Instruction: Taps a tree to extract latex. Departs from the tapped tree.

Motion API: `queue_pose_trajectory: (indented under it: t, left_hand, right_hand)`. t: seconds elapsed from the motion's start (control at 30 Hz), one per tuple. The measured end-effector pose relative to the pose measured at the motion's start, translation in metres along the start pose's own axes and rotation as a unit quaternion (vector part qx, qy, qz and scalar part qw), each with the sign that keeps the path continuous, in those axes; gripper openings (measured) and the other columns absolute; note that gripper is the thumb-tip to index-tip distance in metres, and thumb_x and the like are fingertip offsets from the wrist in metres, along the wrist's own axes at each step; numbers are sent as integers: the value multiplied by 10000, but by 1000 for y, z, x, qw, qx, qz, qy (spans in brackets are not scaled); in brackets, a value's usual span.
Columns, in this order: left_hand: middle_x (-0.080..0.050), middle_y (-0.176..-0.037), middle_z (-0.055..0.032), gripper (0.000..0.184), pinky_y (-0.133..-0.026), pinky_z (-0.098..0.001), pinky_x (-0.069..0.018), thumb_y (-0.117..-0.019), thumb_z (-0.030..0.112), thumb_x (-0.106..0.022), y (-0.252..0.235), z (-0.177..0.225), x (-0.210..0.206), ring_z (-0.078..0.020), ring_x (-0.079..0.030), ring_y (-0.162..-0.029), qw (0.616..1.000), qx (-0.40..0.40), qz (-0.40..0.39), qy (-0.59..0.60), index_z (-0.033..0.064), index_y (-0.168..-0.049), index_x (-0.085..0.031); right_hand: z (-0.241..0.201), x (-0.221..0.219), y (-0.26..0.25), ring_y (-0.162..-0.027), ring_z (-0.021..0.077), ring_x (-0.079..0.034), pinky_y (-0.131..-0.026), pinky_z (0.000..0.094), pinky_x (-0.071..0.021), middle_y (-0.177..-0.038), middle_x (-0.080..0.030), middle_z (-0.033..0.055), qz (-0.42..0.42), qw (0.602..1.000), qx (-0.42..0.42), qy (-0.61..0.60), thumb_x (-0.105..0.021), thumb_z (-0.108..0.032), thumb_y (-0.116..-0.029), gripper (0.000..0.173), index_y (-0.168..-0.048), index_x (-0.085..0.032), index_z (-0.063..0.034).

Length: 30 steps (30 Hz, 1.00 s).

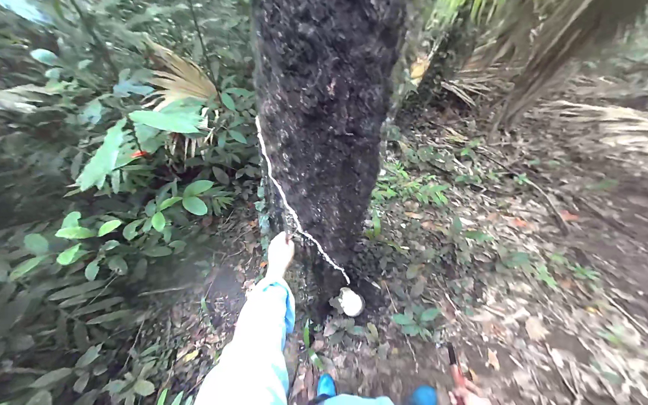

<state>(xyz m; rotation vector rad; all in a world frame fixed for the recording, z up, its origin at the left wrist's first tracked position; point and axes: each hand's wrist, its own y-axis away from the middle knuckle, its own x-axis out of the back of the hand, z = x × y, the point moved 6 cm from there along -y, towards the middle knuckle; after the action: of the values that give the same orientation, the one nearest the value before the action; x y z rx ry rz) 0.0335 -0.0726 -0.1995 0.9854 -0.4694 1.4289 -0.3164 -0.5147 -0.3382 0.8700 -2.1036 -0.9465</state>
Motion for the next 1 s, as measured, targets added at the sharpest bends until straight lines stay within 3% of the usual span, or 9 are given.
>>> queue_pose_trajectory:
  t: [0.1,0.2,0.33,0.47,0.6,0.77,0.9,0.93,1.0]
  left_hand:
    - [-627,-1341,-253,359,-1074,-566,-464,-1054,186,-501,14,-52,-23,-384,-601,-1278,993,117,-4,31,-22,-1329,-602]
    - [-620,-1338,-297,405,-1074,-579,-465,-1044,245,-562,51,-100,-50,-426,-591,-1288,976,196,-76,-59,-72,-1289,-621]
    - [-626,-1349,-272,407,-1084,-537,-464,-1010,270,-630,110,-147,-78,-387,-585,-1309,926,276,-169,-195,-68,-1235,-660]
    - [-657,-1305,-250,406,-1065,-526,-478,-976,297,-678,150,-165,-102,-373,-608,-1277,907,320,-162,-218,-50,-1187,-689]
    - [-644,-1323,-265,386,-1075,-533,-471,-975,247,-673,174,-131,-136,-379,-595,-1296,898,336,-169,-228,-67,-1198,-680]
    - [-650,-1329,-246,414,-1083,-531,-463,-977,294,-679,179,-56,-200,-373,-596,-1298,903,301,-188,-243,-38,-1223,-683]
    - [-664,-1289,-276,406,-1092,-538,-461,-959,263,-694,187,43,-268,-404,-613,-1272,919,227,-184,-265,-74,-1185,-692]
    - [-659,-1298,-271,413,-1087,-539,-461,-965,281,-685,189,66,-286,-399,-607,-1278,916,207,-195,-282,-63,-1194,-690]
    - [-672,-1271,-262,424,-1063,-550,-479,-954,314,-702,181,108,-326,-398,-621,-1252,916,164,-202,-306,-51,-1171,-696]
  right_hand:
    - [28,21,-21,-482,88,-504,-437,248,-460,-700,-484,15,4,999,-12,-51,-463,69,-994,365,-1337,-405,-40]
    - [58,45,-36,-452,98,-494,-422,254,-456,-652,-486,24,15,997,-15,-75,-453,104,-968,325,-1271,-428,-8]
    - [89,81,-33,-481,96,-474,-455,267,-451,-687,-473,27,51,994,-53,-86,-428,-34,-1065,217,-1281,-443,-17]
    - [127,129,-57,-508,119,-491,-494,306,-472,-719,-482,56,83,990,-90,-66,-431,-141,-1094,272,-1319,-449,11]
    - [121,175,-59,-576,105,-502,-570,305,-479,-752,-510,59,113,985,-131,-28,-396,-249,-1119,327,-1192,-520,44]
    - [123,242,-143,-622,152,-549,-606,350,-509,-824,-566,124,124,984,-130,-13,-383,-366,-1125,465,-1257,-531,55]
    - [82,306,-208,-1004,351,-640,-904,512,-523,-1228,-610,308,80,993,-86,26,-502,-125,-1077,392,-1428,-490,48]
    - [62,322,-208,-1058,386,-636,-932,536,-517,-1284,-589,326,73,993,-85,24,-550,-34,-1030,430,-1450,-484,34]
    - [16,353,-202,-930,333,-628,-820,486,-532,-1229,-593,295,74,994,-81,5,-567,56,-969,541,-1490,-454,-32]
